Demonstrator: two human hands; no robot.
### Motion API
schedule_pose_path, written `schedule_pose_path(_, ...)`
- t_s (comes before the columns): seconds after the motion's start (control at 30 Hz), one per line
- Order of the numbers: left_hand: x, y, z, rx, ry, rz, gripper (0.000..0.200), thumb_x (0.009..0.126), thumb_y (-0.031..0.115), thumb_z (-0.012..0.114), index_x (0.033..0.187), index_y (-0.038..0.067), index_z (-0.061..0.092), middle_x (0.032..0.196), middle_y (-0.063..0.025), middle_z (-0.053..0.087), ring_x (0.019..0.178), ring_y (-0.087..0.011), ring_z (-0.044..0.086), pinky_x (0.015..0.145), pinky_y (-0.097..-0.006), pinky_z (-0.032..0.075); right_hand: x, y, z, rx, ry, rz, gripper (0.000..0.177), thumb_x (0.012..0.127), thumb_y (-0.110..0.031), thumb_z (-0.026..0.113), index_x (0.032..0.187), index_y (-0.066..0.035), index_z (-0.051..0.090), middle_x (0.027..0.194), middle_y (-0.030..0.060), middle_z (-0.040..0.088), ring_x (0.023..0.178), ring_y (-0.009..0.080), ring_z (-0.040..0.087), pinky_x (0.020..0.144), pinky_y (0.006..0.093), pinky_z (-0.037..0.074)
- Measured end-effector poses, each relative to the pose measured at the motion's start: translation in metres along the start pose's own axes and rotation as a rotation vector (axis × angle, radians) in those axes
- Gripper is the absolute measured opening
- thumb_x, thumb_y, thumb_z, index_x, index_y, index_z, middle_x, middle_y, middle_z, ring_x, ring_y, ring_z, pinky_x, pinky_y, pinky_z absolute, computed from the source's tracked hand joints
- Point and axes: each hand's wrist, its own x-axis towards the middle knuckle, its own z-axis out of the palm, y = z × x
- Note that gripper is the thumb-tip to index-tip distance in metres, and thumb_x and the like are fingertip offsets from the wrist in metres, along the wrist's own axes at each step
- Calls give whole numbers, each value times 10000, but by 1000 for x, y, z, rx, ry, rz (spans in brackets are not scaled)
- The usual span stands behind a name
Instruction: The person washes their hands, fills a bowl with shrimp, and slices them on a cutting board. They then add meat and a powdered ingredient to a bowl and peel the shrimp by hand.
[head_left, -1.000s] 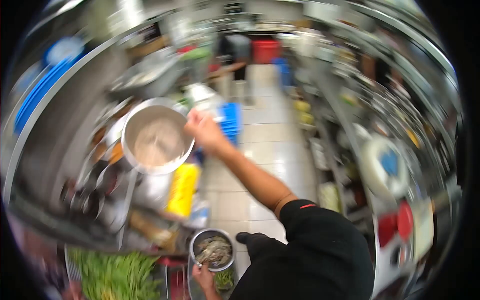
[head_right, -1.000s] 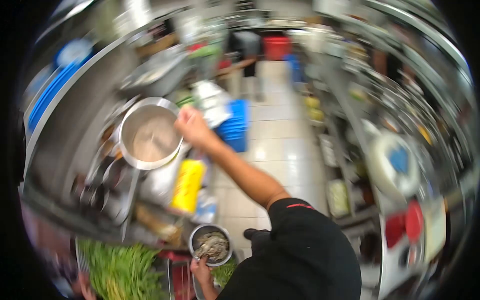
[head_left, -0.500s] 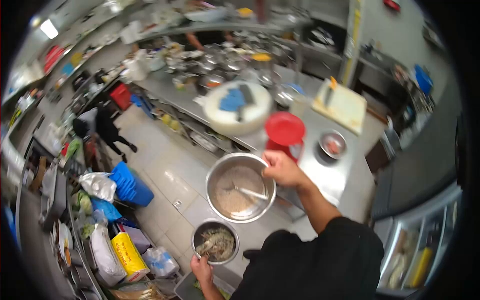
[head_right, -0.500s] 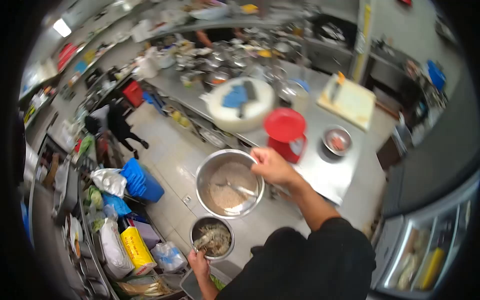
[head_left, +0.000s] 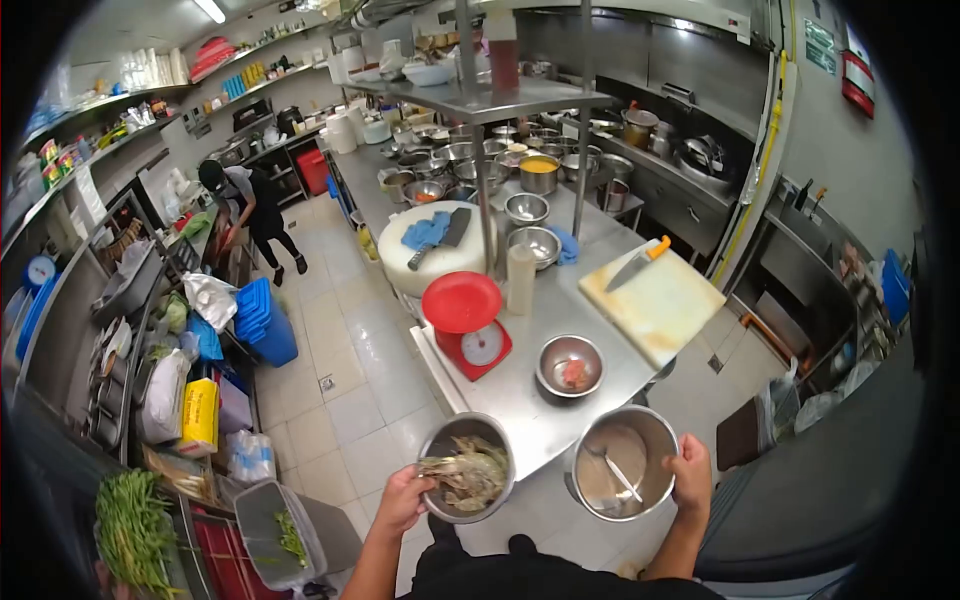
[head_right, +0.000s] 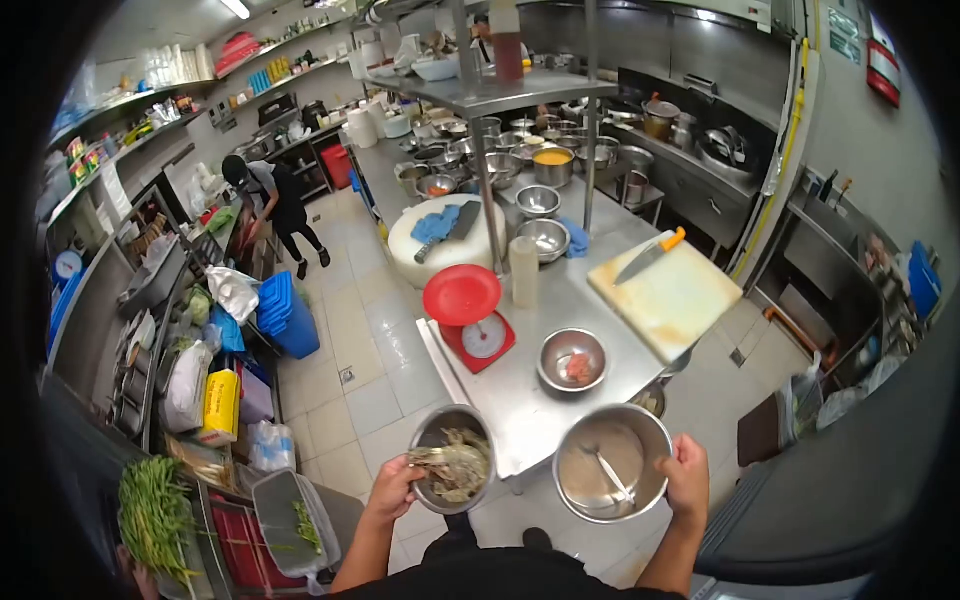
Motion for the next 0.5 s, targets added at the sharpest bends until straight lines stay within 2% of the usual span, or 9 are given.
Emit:
schedule_pose_path(0.03,0,-13,24,43,-70,-80,175,837,-2,530,994,-18,606,759,-32,618,471,-46,459,379,-185,335,-8,7,-27,2,-2,-4,153,669,-2,569,719,-84,450,680,-30,497,602,46,444,548,206,377)
schedule_pose_path(0.13,8,-45,90,134,-203,-142,168,835,-2,530,979,-16,616,754,-29,614,467,-50,450,395,-193,347,-14,17,-81,37,131,13,149,672,35,528,717,-79,444,649,-33,471,551,48,429,504,201,361)
schedule_pose_path(0.2,11,-75,118,156,-224,-175,157,833,3,533,961,-16,623,742,-31,614,466,-56,450,397,-198,350,-22,15,-103,-25,217,77,175,689,62,500,686,-85,406,654,-40,445,549,37,381,455,203,301)
schedule_pose_path(0.37,18,-132,159,267,-129,-190,128,813,12,554,904,-21,636,691,-45,609,459,-89,468,398,-221,361,-8,46,-149,-53,290,46,163,706,59,482,680,-82,404,631,-38,425,511,37,349,412,211,271)
schedule_pose_path(0.43,19,-139,172,280,-16,-164,108,801,15,555,862,-23,636,667,-55,602,460,-105,487,402,-240,374,-5,45,-157,-146,309,26,160,713,52,480,682,-86,406,607,-36,405,490,38,342,399,222,275)
schedule_pose_path(0.5,22,-140,178,306,19,-165,88,808,16,553,849,-24,620,673,-61,602,468,-108,489,402,-239,385,4,49,-167,-79,294,74,160,713,50,484,682,-87,406,604,-35,408,473,42,342,386,227,273)
